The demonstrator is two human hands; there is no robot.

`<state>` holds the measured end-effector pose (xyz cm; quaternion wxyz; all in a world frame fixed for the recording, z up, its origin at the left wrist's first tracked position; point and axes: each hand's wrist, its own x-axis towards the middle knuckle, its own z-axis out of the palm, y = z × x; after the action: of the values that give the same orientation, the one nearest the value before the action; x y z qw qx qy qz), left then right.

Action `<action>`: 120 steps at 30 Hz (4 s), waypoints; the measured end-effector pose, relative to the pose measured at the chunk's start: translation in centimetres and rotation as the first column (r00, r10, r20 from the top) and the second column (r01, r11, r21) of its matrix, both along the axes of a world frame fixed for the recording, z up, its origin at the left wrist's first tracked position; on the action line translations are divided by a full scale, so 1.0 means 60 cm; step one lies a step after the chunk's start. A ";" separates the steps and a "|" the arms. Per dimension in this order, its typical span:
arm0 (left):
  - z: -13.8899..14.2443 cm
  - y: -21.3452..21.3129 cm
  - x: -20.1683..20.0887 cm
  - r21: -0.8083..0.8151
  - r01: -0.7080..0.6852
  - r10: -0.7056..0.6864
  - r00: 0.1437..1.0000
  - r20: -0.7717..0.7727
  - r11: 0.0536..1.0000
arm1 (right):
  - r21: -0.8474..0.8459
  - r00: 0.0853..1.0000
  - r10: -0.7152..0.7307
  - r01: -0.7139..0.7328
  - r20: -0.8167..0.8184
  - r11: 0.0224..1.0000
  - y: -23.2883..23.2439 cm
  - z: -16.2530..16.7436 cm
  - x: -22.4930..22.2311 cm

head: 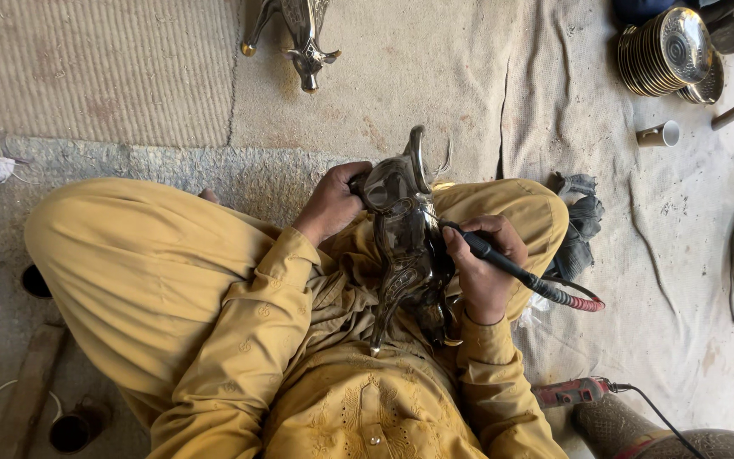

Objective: The person sits cross-legged on the floor holding a brass bull figurine on their lap and engraves decorative patterns into its surface with a handheld chisel-like tool, repositioning and turning the figurine to work on different areas.

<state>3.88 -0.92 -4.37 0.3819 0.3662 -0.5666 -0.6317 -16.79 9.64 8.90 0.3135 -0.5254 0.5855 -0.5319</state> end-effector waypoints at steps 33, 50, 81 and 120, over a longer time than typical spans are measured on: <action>0.015 -0.002 -0.004 -0.013 -0.015 0.015 1.000 0.008 1.000 | 0.000 0.998 -0.018 0.018 0.052 1.000 -0.012 -0.009 -0.002; 0.018 -0.003 -0.003 0.004 -0.015 0.015 1.000 -0.007 1.000 | 0.027 0.999 -0.018 0.017 0.034 0.999 -0.010 -0.008 -0.008; 0.028 0.000 -0.004 -0.009 -0.003 0.004 0.997 0.071 1.000 | -0.049 0.971 0.158 -0.169 -0.181 0.984 0.021 0.038 0.014; 0.088 0.005 -0.004 0.033 -0.039 0.033 0.985 0.171 0.999 | 0.074 0.934 0.075 -0.052 -0.350 0.996 0.014 0.076 0.050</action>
<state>3.66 -0.59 0.93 0.3365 0.4360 -0.5790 -0.6013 -13.82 10.45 13.48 0.2371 -0.6207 0.6314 -0.3999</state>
